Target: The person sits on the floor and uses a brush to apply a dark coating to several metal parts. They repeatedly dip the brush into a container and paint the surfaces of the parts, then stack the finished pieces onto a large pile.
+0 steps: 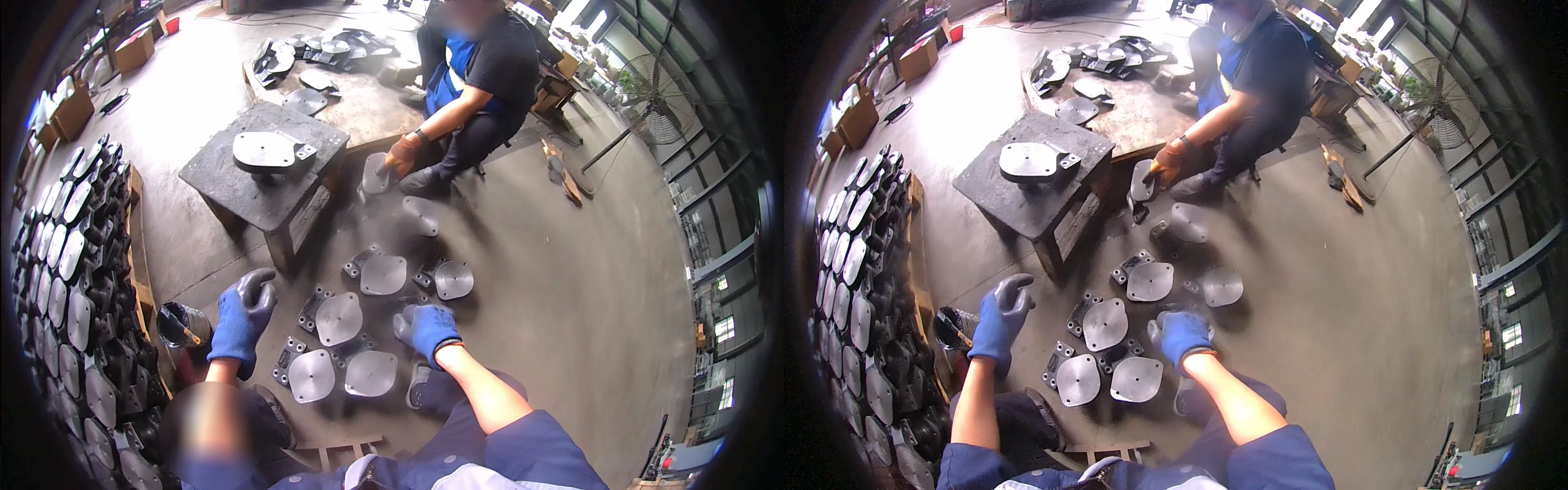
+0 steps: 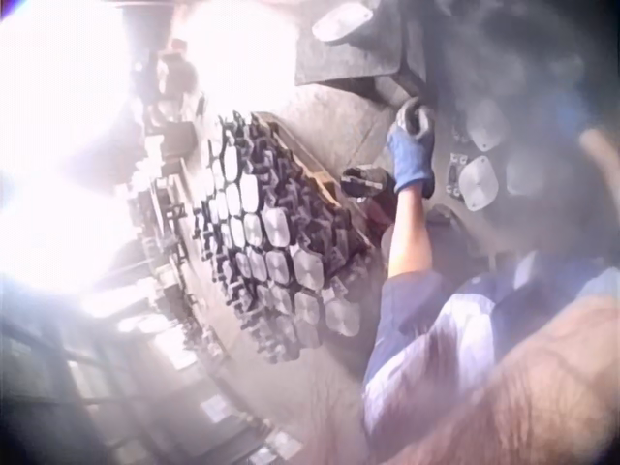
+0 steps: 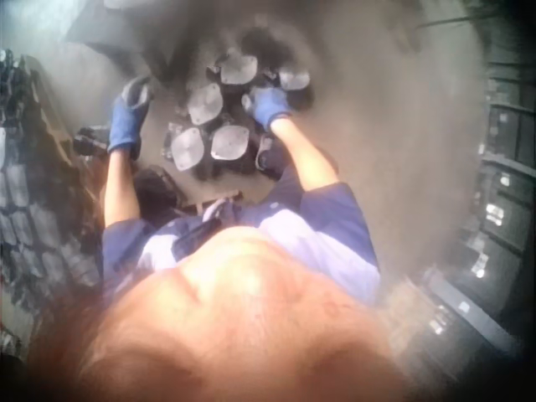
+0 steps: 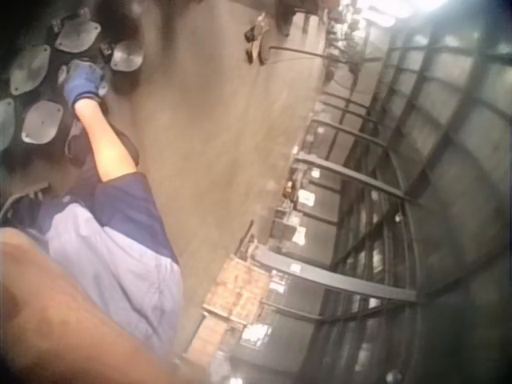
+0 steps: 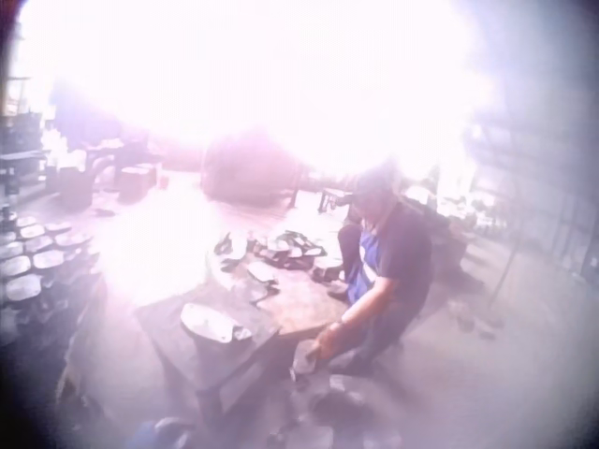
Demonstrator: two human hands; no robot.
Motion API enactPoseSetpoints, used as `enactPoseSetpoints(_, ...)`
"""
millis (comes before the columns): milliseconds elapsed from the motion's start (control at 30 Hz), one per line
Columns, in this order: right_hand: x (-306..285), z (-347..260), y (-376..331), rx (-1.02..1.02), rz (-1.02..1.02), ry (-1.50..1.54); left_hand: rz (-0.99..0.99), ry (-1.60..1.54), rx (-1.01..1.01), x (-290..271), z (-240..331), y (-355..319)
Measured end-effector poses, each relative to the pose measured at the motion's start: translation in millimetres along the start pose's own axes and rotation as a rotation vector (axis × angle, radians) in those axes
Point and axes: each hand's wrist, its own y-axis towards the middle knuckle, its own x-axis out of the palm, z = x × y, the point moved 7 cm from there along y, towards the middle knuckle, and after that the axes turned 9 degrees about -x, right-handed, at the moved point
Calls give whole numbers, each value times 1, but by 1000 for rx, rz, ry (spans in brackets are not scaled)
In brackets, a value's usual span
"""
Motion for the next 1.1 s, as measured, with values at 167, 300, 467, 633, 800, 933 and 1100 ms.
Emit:
enactPoseSetpoints(167,-3,-20,2,-58,3,1,-9,-57,-11,-3,2,0)
enactPoseSetpoints(300,2,-26,6,-79,17,12,-49,-38,14,-8,0,0)
enactPoseSetpoints(467,5,-35,7,-113,5,46,-12,-85,-24,-16,-14,0)
enactPoseSetpoints(633,0,-32,3,-117,41,63,-1,-77,-46,-13,-9,0)
enactPoseSetpoints(800,-3,-33,3,-132,52,22,6,-9,-53,-9,-15,1)
enactPoseSetpoints(933,-1,-32,2,-134,-6,60,-38,-78,-30,-4,-7,-2)
enactPoseSetpoints(1100,9,-34,3,-116,-93,86,-45,41,40,6,-11,-6)
